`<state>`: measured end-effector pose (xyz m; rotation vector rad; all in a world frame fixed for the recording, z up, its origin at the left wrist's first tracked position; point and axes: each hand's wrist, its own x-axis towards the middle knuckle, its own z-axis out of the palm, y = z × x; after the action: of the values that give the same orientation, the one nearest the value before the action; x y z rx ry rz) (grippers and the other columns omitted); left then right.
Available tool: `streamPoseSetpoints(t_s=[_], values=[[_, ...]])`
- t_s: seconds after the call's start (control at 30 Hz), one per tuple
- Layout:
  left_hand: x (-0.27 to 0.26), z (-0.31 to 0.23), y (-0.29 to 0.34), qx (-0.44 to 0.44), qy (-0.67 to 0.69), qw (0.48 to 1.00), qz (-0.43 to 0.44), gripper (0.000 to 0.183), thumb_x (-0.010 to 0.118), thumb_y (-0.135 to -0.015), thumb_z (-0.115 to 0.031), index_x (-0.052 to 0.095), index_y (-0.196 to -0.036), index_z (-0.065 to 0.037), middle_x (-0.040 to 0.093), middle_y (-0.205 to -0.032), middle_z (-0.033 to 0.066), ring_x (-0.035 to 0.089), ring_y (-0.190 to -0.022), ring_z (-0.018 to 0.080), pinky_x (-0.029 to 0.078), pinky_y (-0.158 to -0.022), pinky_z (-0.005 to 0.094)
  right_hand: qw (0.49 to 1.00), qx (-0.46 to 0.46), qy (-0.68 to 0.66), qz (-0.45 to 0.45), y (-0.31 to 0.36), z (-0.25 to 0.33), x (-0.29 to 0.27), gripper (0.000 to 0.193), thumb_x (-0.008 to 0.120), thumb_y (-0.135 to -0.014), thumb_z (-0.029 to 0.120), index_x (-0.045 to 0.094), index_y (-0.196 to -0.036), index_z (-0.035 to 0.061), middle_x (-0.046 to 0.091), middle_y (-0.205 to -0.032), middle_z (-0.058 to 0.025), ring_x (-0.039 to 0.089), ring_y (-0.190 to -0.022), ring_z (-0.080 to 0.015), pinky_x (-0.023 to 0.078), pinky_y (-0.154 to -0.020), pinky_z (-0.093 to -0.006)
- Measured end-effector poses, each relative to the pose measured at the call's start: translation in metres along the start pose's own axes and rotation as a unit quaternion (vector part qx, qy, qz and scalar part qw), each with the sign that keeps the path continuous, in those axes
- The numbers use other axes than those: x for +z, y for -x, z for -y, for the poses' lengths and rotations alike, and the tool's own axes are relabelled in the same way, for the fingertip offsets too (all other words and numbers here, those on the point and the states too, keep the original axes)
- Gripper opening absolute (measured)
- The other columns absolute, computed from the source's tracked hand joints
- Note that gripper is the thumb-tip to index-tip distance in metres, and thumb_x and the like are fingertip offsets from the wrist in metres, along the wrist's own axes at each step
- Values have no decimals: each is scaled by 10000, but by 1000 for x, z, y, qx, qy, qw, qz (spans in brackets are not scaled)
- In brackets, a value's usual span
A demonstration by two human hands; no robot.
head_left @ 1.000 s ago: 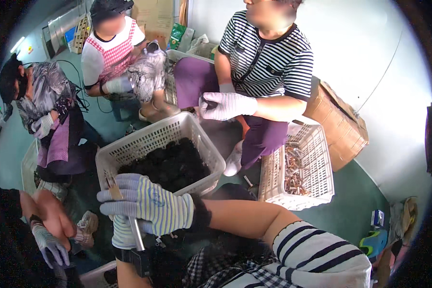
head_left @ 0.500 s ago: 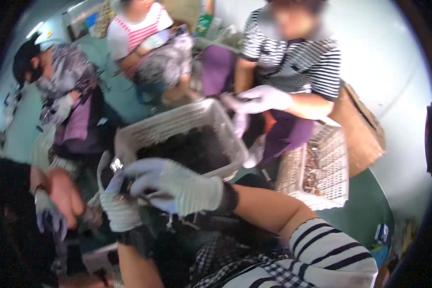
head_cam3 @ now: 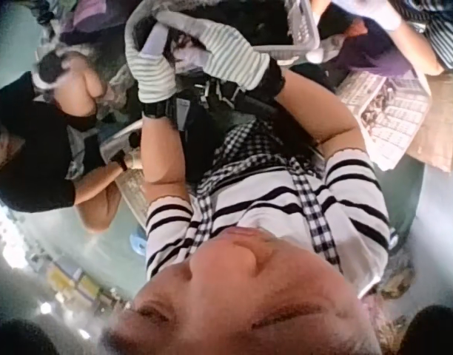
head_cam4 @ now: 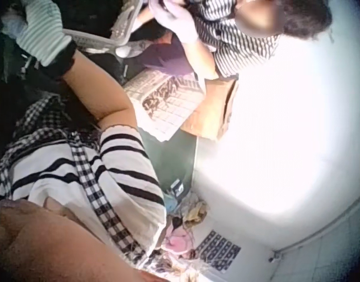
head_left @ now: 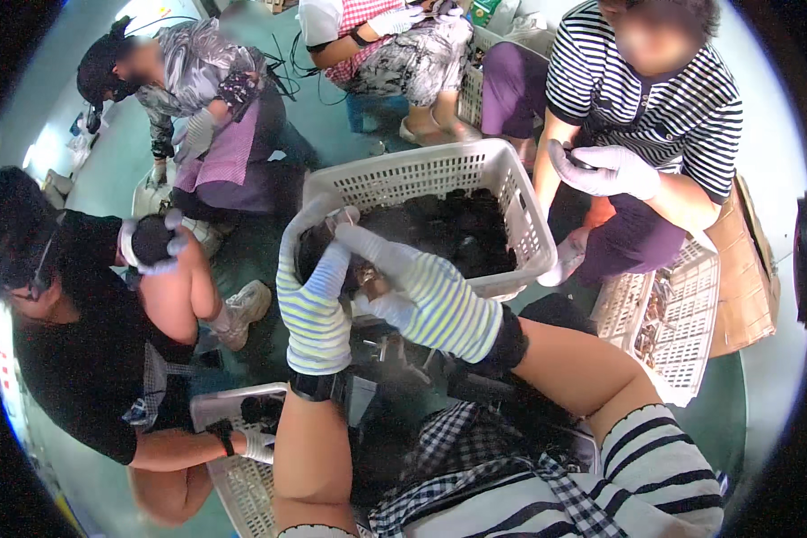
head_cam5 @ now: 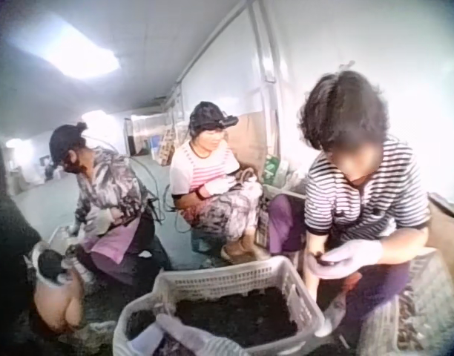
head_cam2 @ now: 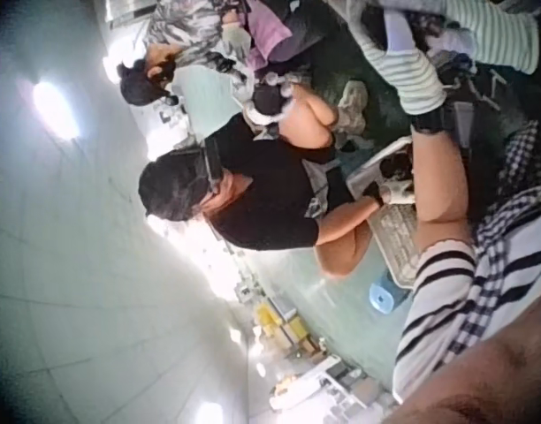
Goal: Manual assembly of metal pins into circular black rubber components.
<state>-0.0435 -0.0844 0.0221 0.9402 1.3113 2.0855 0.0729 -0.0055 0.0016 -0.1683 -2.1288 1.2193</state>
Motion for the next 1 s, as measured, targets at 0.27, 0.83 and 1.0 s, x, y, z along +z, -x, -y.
streamPoseSetpoints(t_s=[0.27,0.83,1.0], values=[[-22,-3,-13,-126,115,984,-42,660,416,-894,-622,579,-1149,-35,638,-976,101,606,-828,199,489,-794,322,983,134,-123,24,5,16,-11,299,553,-872,87,576,-1168,56,641,-861,-81,606,-803,-133,486,-766,-290],[-38,17,0,-186,343,920,25,559,501,-884,-525,597,-1091,-14,658,-975,148,646,-821,269,543,-737,415,921,127,-310,200,27,4,-1,457,616,-887,405,577,-1090,-3,616,-990,-67,578,-925,-150,472,-847,-298],[-35,14,12,-138,340,930,26,508,526,-888,-481,602,-1062,-10,650,-981,162,650,-844,277,559,-740,416,937,102,-269,198,34,8,4,367,586,-917,329,599,-1079,0,633,-951,-57,572,-885,-105,474,-807,-263]])
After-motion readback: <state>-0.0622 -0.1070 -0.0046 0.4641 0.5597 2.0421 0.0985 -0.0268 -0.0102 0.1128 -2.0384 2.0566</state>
